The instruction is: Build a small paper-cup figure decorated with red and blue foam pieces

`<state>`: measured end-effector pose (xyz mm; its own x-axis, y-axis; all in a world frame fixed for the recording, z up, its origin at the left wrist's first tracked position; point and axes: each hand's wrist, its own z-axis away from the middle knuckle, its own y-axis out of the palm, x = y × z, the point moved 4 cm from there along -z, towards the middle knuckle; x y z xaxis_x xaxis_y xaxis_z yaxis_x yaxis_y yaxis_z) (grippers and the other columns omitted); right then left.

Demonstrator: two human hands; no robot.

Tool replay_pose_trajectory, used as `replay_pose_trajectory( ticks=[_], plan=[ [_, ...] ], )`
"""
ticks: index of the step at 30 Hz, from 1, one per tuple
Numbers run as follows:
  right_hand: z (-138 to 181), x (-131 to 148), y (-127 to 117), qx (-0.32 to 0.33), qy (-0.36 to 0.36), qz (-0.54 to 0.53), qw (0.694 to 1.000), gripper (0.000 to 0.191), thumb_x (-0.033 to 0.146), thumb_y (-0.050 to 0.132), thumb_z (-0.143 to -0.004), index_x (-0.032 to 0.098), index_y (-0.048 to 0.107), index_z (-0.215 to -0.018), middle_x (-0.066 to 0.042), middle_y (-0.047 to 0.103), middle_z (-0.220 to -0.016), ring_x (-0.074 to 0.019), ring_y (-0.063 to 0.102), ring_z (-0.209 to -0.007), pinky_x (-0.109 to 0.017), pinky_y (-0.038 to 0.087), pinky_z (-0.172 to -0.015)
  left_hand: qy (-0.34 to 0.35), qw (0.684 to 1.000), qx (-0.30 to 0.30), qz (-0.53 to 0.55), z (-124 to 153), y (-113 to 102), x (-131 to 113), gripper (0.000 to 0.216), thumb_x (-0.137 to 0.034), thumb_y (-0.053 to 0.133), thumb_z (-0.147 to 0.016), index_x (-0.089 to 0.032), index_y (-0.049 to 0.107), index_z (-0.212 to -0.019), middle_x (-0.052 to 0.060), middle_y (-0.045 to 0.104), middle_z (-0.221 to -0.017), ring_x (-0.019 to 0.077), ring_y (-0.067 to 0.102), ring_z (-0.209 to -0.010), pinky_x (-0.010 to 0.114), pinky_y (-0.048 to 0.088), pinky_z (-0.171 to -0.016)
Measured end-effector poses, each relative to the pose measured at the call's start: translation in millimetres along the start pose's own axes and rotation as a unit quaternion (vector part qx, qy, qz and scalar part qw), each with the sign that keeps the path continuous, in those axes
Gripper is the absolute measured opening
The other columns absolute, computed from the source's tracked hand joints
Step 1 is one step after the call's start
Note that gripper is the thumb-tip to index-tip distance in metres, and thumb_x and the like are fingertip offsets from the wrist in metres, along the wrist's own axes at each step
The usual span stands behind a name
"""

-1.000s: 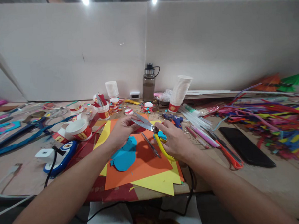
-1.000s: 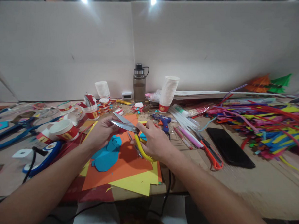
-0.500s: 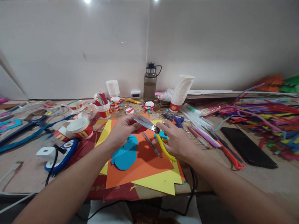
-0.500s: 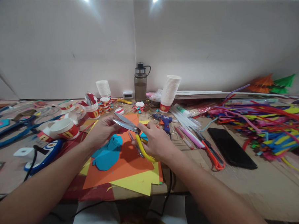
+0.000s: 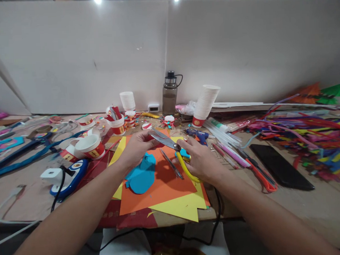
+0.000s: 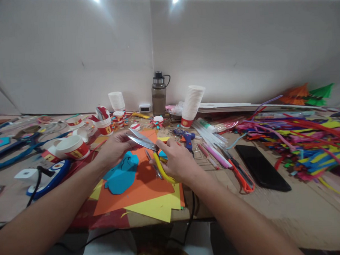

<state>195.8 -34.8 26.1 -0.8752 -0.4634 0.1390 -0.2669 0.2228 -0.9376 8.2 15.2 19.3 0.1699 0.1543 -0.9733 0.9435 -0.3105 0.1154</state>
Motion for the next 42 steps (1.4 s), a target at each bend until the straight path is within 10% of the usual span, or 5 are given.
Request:
replay_pose_trajectory(
  ticks=[42],
  plan=[
    [2, 1, 1, 0.000, -0.002, 0.019, 1.000, 0.051, 0.054, 0.048, -0.091, 0.020, 0.051, -0.128, -0.013, 0.057, -0.112, -0.0225, 0.061, -0.084, -0.030, 0.043, -0.069, 0.000, 0.999, 0.019, 0.029, 1, 3, 0, 0.026, -0.032, 0.081, -0.068, -0.015, 0.067, -0.083, 0.004, 0.073, -0.086, 0.0166, 0.070, -0.079, 0.031, 0.057, -0.076]
  ],
)
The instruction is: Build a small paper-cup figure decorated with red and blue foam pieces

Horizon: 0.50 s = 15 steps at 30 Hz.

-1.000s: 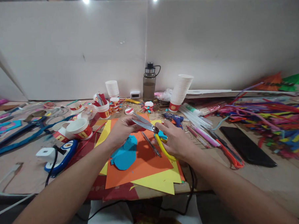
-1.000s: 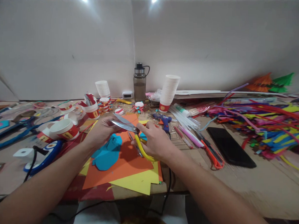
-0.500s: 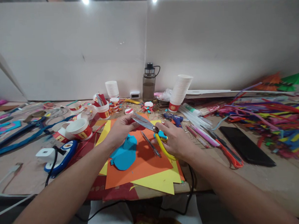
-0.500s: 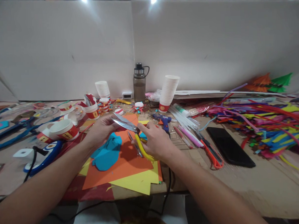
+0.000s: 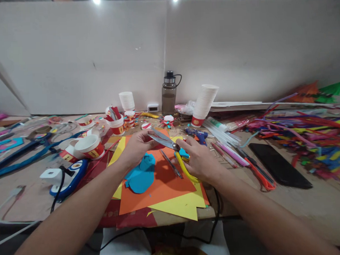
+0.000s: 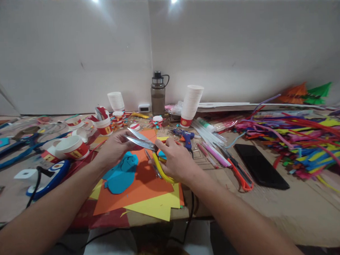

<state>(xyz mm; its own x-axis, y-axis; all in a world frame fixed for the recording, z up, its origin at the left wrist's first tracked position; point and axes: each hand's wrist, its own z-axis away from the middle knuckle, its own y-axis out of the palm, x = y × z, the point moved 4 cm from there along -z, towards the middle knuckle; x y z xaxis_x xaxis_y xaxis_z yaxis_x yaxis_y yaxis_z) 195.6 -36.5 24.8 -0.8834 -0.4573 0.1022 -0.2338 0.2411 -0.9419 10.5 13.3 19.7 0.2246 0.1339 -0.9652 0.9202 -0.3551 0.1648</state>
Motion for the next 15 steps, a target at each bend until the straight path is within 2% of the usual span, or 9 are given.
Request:
replay_pose_trajectory(
  ticks=[6, 10, 15],
  plan=[
    [0.2, 0.7, -0.8, 0.001, 0.004, 0.006, 1.000, 0.050, 0.054, 0.048, -0.091, 0.020, 0.052, -0.127, -0.013, 0.058, -0.114, -0.0229, 0.061, -0.083, -0.030, 0.041, -0.069, -0.021, 1.000, -0.008, 0.001, 0.4, -2.2, 2.9, 0.027, -0.032, 0.081, -0.068, -0.016, 0.066, -0.084, 0.003, 0.073, -0.083, 0.0149, 0.069, -0.071, 0.029, 0.058, -0.068],
    [1.2, 1.2, -0.4, 0.002, 0.007, 0.007, 1.000, 0.050, 0.053, 0.048, -0.091, 0.019, 0.052, -0.128, -0.013, 0.059, -0.112, -0.0227, 0.061, -0.082, -0.030, 0.040, -0.067, 0.005, 1.000, -0.001, -0.026, -0.5, -4.2, 1.3, 0.025, -0.032, 0.079, -0.071, -0.016, 0.069, -0.088, 0.004, 0.073, -0.086, 0.0140, 0.068, -0.072, 0.029, 0.058, -0.072],
    [1.0, 0.4, 0.3, 0.000, 0.004, 0.007, 1.000, 0.050, 0.053, 0.049, -0.091, 0.018, 0.052, -0.128, -0.013, 0.060, -0.111, -0.0230, 0.061, -0.083, -0.030, 0.040, -0.067, 0.006, 0.999, -0.015, -0.035, -1.4, -5.2, -0.2, 0.026, -0.031, 0.081, -0.069, -0.016, 0.071, -0.087, 0.004, 0.073, -0.084, 0.0139, 0.068, -0.076, 0.026, 0.056, -0.072]
  ],
)
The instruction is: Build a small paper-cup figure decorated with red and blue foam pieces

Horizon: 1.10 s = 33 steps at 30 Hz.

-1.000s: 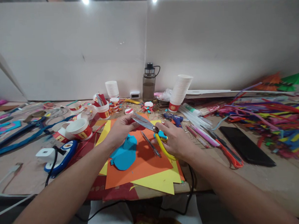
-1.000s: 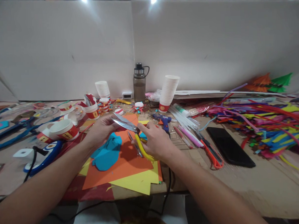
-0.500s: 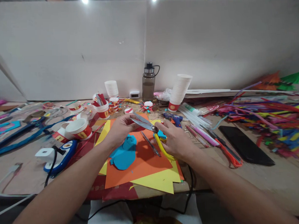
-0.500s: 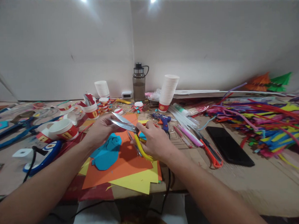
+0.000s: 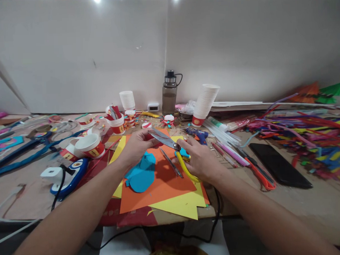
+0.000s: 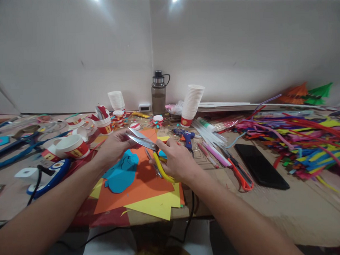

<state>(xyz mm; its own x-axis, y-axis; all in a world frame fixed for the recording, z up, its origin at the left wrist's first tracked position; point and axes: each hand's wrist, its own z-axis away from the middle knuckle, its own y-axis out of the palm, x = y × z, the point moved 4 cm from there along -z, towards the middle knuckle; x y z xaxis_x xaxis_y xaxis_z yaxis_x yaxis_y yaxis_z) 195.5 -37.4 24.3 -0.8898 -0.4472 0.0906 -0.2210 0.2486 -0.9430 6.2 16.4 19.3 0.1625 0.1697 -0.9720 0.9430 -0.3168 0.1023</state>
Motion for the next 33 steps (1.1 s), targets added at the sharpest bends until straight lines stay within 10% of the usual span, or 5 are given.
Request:
replay_pose_trajectory(
  ticks=[33],
  plan=[
    [-0.2, 0.3, 0.7, -0.001, 0.000, -0.006, 1.000, 0.052, 0.054, 0.049, -0.091, 0.018, 0.053, -0.128, -0.014, 0.060, -0.112, -0.0230, 0.061, -0.083, -0.030, 0.041, -0.068, 0.003, 1.000, 0.016, -0.003, 1.7, 3.1, 0.1, 0.026, -0.035, 0.078, -0.072, -0.017, 0.071, -0.088, 0.005, 0.073, -0.086, 0.0160, 0.068, -0.076, 0.030, 0.056, -0.073]
  ],
)
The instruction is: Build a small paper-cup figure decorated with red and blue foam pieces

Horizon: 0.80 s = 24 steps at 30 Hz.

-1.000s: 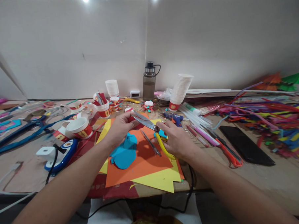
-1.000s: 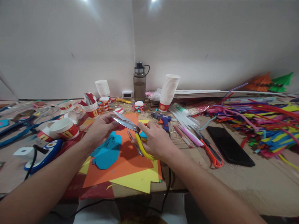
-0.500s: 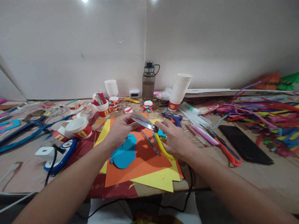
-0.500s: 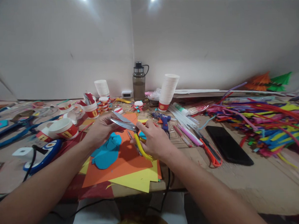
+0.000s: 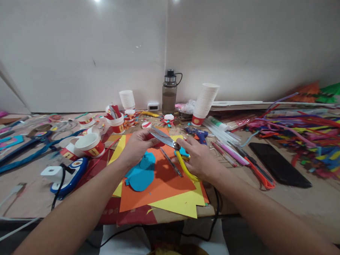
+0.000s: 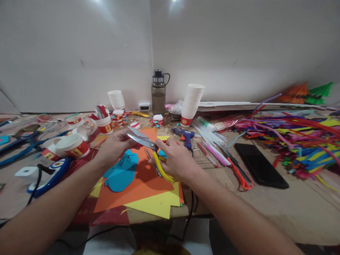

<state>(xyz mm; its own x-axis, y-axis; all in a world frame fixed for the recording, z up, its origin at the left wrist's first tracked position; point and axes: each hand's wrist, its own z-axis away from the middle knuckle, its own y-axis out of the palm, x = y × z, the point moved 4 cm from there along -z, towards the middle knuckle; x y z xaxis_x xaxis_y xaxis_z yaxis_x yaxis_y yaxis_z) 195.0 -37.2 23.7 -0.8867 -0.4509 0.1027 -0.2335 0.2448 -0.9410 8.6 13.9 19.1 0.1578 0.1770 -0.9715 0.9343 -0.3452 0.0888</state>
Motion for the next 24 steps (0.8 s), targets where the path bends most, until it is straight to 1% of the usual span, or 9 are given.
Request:
replay_pose_trajectory(
  ticks=[5, 10, 15, 20, 24],
  plan=[
    [-0.4, 0.2, -2.3, -0.004, 0.004, -0.004, 1.000, 0.049, 0.052, 0.049, -0.091, 0.019, 0.053, -0.126, -0.013, 0.059, -0.111, -0.0223, 0.060, -0.085, -0.030, 0.041, -0.069, 0.006, 0.999, -0.019, 0.025, -0.7, -2.0, 0.0, 0.032, -0.041, 0.077, -0.072, -0.017, 0.070, -0.092, 0.006, 0.073, -0.089, 0.0166, 0.069, -0.076, 0.029, 0.055, -0.073],
    [-0.4, 0.5, -2.0, -0.009, -0.001, -0.001, 1.000, 0.047, 0.051, 0.049, -0.091, 0.018, 0.054, -0.124, -0.011, 0.058, -0.106, -0.0218, 0.059, -0.082, -0.030, 0.041, -0.068, 0.018, 1.000, -0.004, 0.009, -0.7, -1.1, 1.8, 0.029, -0.041, 0.077, -0.071, -0.017, 0.069, -0.085, 0.006, 0.073, -0.090, 0.0162, 0.069, -0.079, 0.027, 0.055, -0.072],
    [0.2, 0.8, -1.0, -0.003, -0.001, 0.000, 1.000, 0.047, 0.051, 0.048, -0.091, 0.020, 0.052, -0.126, -0.012, 0.057, -0.111, -0.0209, 0.059, -0.081, -0.029, 0.040, -0.067, 0.021, 1.000, 0.003, -0.003, -0.2, 0.0, 2.2, 0.029, -0.041, 0.076, -0.073, -0.017, 0.070, -0.087, 0.006, 0.073, -0.091, 0.0160, 0.069, -0.077, 0.028, 0.055, -0.072],
    [0.8, 1.6, -2.2, 0.004, 0.003, 0.000, 1.000, 0.048, 0.052, 0.047, -0.092, 0.019, 0.052, -0.127, -0.012, 0.059, -0.111, -0.0221, 0.060, -0.083, -0.030, 0.040, -0.068, 0.019, 1.000, 0.005, -0.010, 0.9, 1.7, -3.0, 0.027, -0.039, 0.075, -0.074, -0.017, 0.071, -0.088, 0.007, 0.074, -0.093, 0.0173, 0.069, -0.083, 0.029, 0.056, -0.076],
    [0.7, 0.8, -2.3, 0.002, 0.002, 0.014, 1.000, 0.047, 0.052, 0.047, -0.092, 0.020, 0.053, -0.126, -0.013, 0.059, -0.113, -0.0221, 0.060, -0.081, -0.030, 0.039, -0.067, 0.017, 0.999, 0.000, -0.029, 1.3, 0.6, -4.9, 0.024, -0.038, 0.075, -0.075, -0.017, 0.072, -0.086, 0.006, 0.074, -0.089, 0.0174, 0.070, -0.083, 0.027, 0.055, -0.074]
  ],
)
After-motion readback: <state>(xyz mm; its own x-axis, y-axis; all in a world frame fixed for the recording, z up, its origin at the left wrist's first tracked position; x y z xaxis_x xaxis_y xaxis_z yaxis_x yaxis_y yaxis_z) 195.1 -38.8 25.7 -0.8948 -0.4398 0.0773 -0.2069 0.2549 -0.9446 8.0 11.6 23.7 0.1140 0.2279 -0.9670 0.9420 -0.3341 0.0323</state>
